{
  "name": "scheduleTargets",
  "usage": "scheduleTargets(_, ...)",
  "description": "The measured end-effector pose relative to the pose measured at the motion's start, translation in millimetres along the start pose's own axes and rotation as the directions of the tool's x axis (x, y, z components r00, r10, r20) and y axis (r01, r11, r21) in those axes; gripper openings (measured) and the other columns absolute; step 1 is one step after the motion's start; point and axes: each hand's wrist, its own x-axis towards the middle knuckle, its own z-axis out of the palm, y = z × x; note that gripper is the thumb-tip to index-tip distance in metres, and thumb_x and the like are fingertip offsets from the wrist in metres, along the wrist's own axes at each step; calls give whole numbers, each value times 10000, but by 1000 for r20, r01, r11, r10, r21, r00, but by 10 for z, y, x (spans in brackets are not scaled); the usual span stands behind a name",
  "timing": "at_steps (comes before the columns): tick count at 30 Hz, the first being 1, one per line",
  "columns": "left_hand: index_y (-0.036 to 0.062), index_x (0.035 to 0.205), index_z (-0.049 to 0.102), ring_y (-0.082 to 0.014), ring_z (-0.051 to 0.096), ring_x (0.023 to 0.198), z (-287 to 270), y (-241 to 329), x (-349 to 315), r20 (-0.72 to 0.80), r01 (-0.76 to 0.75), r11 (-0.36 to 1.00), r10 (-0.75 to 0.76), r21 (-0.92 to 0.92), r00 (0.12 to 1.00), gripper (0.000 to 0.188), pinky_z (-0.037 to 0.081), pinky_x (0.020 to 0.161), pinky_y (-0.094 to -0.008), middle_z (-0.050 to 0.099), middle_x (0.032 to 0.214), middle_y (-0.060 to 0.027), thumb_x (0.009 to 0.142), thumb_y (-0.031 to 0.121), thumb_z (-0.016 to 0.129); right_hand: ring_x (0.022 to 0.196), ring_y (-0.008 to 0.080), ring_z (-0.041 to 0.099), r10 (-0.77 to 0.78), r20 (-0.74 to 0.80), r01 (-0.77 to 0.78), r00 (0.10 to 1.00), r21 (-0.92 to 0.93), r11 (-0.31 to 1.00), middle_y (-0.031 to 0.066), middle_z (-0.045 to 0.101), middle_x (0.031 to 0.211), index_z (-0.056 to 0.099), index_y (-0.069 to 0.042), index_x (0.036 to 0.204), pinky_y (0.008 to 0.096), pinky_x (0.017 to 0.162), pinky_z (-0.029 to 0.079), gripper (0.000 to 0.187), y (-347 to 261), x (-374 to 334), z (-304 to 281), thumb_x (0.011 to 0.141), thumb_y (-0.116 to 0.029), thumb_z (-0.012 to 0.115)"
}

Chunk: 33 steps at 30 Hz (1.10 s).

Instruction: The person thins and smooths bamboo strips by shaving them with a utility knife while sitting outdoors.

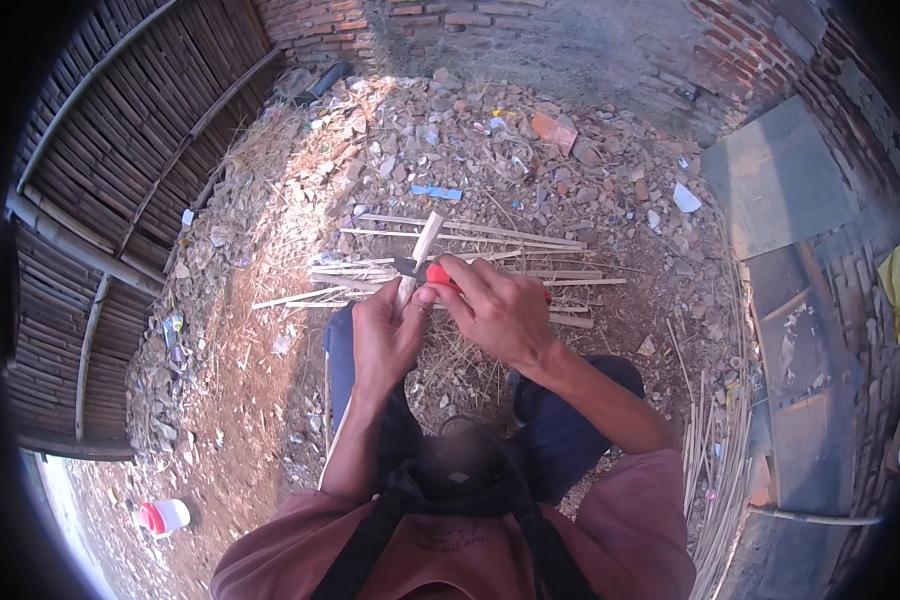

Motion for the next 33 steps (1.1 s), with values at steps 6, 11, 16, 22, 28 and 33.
scheduleTargets(6, -8, 800, 612, -237, 425, 463, -19, -26, 23, 36, 37, 995, -40, 94, 999, 449, 393, 504, -405, 476, 540, -116, 1003, 359, 772, 540, 220, 676, -8, -14, 8, 1000, -49, 999, 36, 694, 765, 739, -149, 1179, 349, 468, 526, 259, 88, -14, 54, 963, -290, 762)
scheduleTargets(11, -3, 774, 583, -291, 441, 457, -26, -85, 55, 31, 43, 994, -46, 97, 998, 493, 402, 509, -425, 468, 534, -117, 1000, 393, 769, 534, 221, 672, -40, -18, 38, 999, -85, 996, 38, 690, 761, 749, -153, 1180, 349, 462, 520, 273, 111, 33, 59, 956, -308, 772)
scheduleTargets(16, -6, 828, 637, -281, 473, 486, -101, -138, 13, 58, 94, 987, -102, 131, 993, 495, 419, 527, -418, 486, 544, -115, 969, 442, 792, 561, 216, 701, 114, -123, -120, 986, -47, 992, 87, 741, 757, 768, -119, 1190, 349, 501, 523, 279, 277, 201, -18, 996, -318, 745)
scheduleTargets(22, 14, 777, 515, -90, 365, 608, -322, -319, -181, 94, 125, 989, -131, 73, 987, 483, 321, 529, -332, 395, 604, -7, 1010, 358, 762, 744, 215, 684, 514, -259, -548, 817, -75, 833, 145, 750, 864, 734, -25, 1282, 364, 731, 530, 415, 1599, 552, -891, 1097, -372, 601)
scheduleTargets(28, -10, 885, 568, -185, 455, 560, -380, -352, 13, 114, 86, 995, -80, -49, 990, 412, 402, 557, -399, 510, 611, -123, 1096, 341, 616, 689, 99, 549, 487, 364, -603, 794, 370, 706, -12, 688, 861, 716, -11, 1312, 293, 668, 464, 400, 1298, 332, -294, 1102, -338, 619)
scheduleTargets(33, 2, 906, 578, -152, 443, 630, -348, -306, 48, 279, 167, 969, -111, -183, 954, 445, 401, 605, -372, 503, 666, -83, 1157, 351, 464, 619, 19, 413, 343, 571, -662, 746, 689, 295, -92, 520, 752, 689, -57, 1377, 242, 540, 319, 388, 562, 361, -86, 1095, -318, 635)
